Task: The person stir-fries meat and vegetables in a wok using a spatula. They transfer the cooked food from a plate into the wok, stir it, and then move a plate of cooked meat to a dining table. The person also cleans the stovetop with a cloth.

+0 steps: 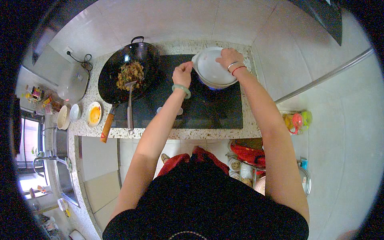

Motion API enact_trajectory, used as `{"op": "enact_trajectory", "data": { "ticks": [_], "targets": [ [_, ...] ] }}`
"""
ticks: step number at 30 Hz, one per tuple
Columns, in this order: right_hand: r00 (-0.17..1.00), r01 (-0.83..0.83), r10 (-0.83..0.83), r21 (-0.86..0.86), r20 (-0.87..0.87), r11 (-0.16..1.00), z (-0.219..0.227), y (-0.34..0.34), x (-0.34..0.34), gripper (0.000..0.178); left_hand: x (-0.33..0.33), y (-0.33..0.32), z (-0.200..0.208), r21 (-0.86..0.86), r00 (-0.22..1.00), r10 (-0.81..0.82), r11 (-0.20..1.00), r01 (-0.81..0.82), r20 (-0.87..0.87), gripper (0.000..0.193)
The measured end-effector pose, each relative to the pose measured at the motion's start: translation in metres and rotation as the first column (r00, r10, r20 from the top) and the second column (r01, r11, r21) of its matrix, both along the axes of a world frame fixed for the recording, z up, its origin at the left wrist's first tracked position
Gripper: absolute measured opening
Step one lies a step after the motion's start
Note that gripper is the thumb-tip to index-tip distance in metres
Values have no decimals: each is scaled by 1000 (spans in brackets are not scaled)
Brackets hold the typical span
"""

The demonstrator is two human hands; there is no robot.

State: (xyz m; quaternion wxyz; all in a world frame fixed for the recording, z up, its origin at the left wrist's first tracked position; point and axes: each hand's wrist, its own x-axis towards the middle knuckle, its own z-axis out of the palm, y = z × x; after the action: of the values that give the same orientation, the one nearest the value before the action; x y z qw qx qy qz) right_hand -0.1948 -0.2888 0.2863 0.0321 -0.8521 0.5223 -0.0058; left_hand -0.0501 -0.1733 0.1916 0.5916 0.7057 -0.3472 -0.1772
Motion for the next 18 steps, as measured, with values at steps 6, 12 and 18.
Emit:
{"op": "enact_trajectory", "data": {
  "ticks": [6,12,18],
  "targets": [
    [997,-7,3,-60,-77,998,-3,-1,5,34,31,-52,16,256,988,94,959,-123,125,13],
    [997,-2,-3,-57,-80,998,-5,-3,3,33,43,-68,26,589,968,-165,808,23,188,15],
    [996,-14,9,-56,-87,998,-4,-2,6,33,57,-67,19,594,964,-102,802,-68,247,12]
  ]
}}
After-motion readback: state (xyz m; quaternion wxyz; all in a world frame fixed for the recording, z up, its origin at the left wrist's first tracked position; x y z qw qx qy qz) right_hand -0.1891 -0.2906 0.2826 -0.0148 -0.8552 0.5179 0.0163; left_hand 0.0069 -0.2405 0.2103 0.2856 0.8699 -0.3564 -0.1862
